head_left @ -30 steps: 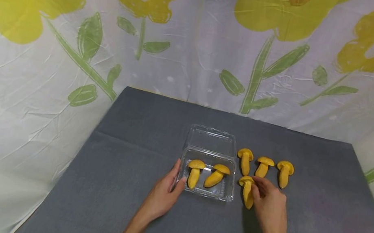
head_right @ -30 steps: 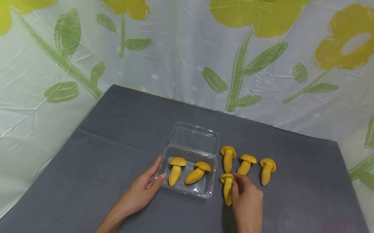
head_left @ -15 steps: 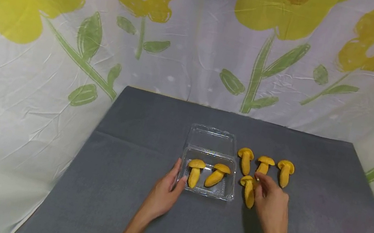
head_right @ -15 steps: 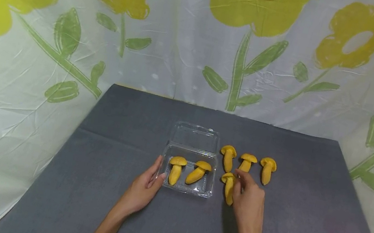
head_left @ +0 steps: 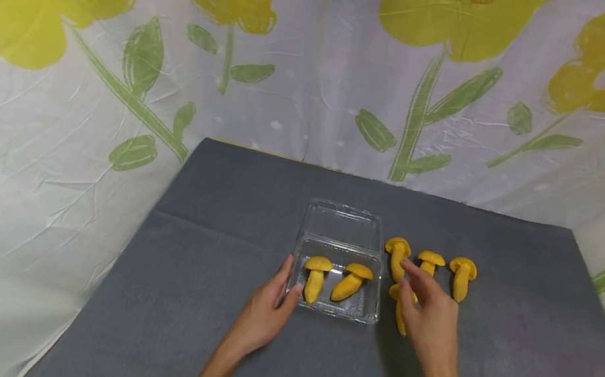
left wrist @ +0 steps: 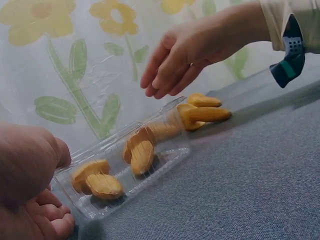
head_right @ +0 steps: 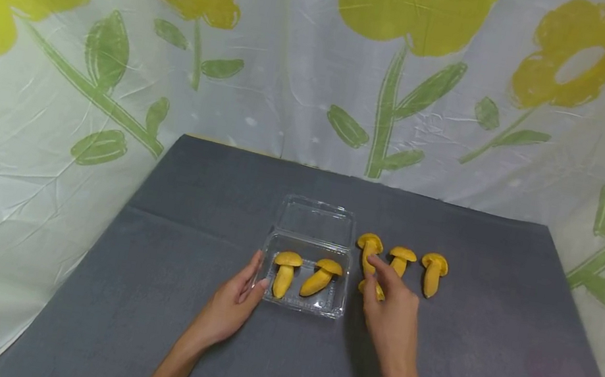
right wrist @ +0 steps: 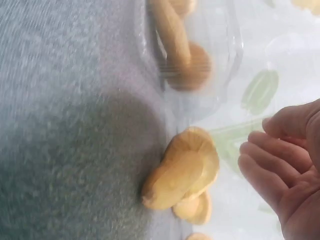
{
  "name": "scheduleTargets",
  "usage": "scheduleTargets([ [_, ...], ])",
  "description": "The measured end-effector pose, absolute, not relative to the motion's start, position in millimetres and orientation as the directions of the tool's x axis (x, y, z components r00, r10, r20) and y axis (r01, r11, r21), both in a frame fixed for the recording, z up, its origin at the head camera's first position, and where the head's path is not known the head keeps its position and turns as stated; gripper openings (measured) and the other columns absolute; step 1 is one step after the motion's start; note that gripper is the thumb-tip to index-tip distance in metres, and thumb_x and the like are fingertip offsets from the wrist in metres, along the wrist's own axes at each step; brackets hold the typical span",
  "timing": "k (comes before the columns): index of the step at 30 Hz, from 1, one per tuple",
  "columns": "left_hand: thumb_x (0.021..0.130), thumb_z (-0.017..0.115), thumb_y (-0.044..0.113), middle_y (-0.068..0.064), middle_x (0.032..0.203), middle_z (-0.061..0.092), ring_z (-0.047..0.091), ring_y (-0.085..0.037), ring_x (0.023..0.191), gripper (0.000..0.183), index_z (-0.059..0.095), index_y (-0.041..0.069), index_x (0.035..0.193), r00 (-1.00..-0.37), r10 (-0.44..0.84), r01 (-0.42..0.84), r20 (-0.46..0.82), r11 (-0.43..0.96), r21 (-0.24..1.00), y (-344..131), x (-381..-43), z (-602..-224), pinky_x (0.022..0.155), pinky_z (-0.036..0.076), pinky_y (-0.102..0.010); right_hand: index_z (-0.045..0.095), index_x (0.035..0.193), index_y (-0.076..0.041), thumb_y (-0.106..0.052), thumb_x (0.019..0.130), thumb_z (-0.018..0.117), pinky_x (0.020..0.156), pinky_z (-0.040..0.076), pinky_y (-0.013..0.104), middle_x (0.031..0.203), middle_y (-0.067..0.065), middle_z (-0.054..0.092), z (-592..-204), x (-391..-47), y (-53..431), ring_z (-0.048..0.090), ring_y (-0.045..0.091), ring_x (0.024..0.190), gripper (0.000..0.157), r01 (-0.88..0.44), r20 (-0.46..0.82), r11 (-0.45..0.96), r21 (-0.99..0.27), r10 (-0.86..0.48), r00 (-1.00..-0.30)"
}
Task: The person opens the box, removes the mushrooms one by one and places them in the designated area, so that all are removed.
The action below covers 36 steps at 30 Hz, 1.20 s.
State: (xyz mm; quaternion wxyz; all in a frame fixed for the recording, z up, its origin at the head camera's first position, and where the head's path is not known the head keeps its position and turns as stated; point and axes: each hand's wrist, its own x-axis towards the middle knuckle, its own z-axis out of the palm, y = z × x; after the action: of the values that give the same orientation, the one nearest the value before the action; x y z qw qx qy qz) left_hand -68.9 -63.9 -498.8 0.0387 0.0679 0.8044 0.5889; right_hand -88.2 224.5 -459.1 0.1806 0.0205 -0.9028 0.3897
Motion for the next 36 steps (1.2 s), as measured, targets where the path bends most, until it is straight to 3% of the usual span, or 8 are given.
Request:
scheduleTargets([
  [7,0.111,0.059,0.021,-0.020,0.166,0.038,0.039,-0.031,0.152,0.069,0.023,0.002,0.167,-0.988,0.156,0.055,0.010,0.290,0.955,-65.5,-68.3,-499.9,0.120,0.038,-0.044,0.070,0.135,-0.004,0.000,0.095,0.077,0.096,0.058,0.052,0.137,0.016,0.070,-461.8,-92.7,214.0,0.073,0.039,0.115,0.041,-0.280,0.382,0.699,-0.658,-0.011,-0.924],
  [11,0.111,0.059,0.021,-0.022,0.165,0.039,0.041,-0.033,0.151,0.069,0.024,0.001,0.167,-0.988,0.153,0.065,0.019,0.303,0.951,-66.6,-68.4,-500.8,0.119,0.039,-0.046,0.069,0.139,-0.008,-0.004,0.096,0.078,0.090,0.061,0.055,0.142,0.012,0.068,-462.9,-95.7,205.5,0.073,0.038,0.113,0.044,-0.355,0.403,0.709,-0.610,-0.108,-0.909],
  [15,0.111,0.059,0.022,-0.022,0.164,0.041,0.042,-0.034,0.150,0.069,0.025,0.000,0.166,-0.988,0.152,0.077,0.030,0.310,0.948,-66.8,-68.7,-501.2,0.119,0.040,-0.047,0.066,0.143,-0.011,-0.008,0.096,0.079,0.089,0.062,0.054,0.148,0.007,0.064,-462.5,-98.3,194.5,0.073,0.035,0.114,0.049,-0.400,0.379,0.692,-0.600,-0.194,-0.905],
  [22,0.111,0.059,0.021,-0.020,0.167,0.037,0.038,-0.029,0.153,0.069,0.024,0.002,0.167,-0.987,0.160,0.063,0.018,0.281,0.958,-66.4,-68.0,-500.4,0.120,0.038,-0.042,0.061,0.149,-0.012,-0.011,0.095,0.082,0.090,0.062,0.051,0.154,0.010,0.058,-464.0,-101.8,175.6,0.075,0.032,0.106,0.058,-0.462,0.329,0.632,-0.623,-0.323,-0.887],
  [27,0.111,0.059,0.022,-0.020,0.167,0.036,0.037,-0.029,0.153,0.069,0.024,0.001,0.167,-0.987,0.160,0.056,0.010,0.286,0.957,-66.7,-68.0,-500.6,0.120,0.038,-0.042,0.061,0.150,-0.013,-0.014,0.097,0.079,0.091,0.062,0.050,0.156,0.009,0.056,-465.7,-106.0,163.5,0.076,0.031,0.106,0.055,-0.476,0.296,0.608,-0.636,-0.377,-0.878],
  [31,0.112,0.058,0.025,-0.020,0.167,0.036,0.038,-0.029,0.153,0.069,0.023,0.002,0.167,-0.987,0.163,0.050,0.000,0.300,0.953,-66.7,-68.0,-500.5,0.120,0.039,-0.044,0.062,0.149,-0.013,-0.014,0.100,0.076,0.081,0.062,0.043,0.156,0.006,0.057,-466.4,-110.9,155.7,0.071,0.022,0.078,0.051,-0.472,0.256,0.605,-0.641,-0.410,-0.875],
  [34,0.112,0.057,0.027,-0.020,0.167,0.037,0.038,-0.030,0.153,0.070,0.022,0.003,0.168,-0.986,0.168,0.048,-0.004,0.305,0.951,-66.4,-68.2,-499.7,0.120,0.039,-0.045,0.063,0.148,-0.012,-0.013,0.100,0.076,0.064,0.053,0.031,0.155,0.005,0.058,-469.8,-114.9,152.0,0.051,0.009,0.058,0.050,-0.492,0.254,0.610,-0.621,-0.438,-0.863],
  [36,0.112,0.057,0.029,-0.020,0.167,0.037,0.038,-0.030,0.153,0.070,0.022,0.003,0.168,-0.985,0.171,0.050,-0.004,0.307,0.950,-66.2,-68.6,-499.2,0.120,0.039,-0.046,0.063,0.148,-0.010,-0.013,0.100,0.076,0.058,0.046,0.025,0.154,0.006,0.059,-472.7,-116.7,150.3,0.041,0.002,0.053,0.049,-0.514,0.264,0.615,-0.598,-0.455,-0.851],
])
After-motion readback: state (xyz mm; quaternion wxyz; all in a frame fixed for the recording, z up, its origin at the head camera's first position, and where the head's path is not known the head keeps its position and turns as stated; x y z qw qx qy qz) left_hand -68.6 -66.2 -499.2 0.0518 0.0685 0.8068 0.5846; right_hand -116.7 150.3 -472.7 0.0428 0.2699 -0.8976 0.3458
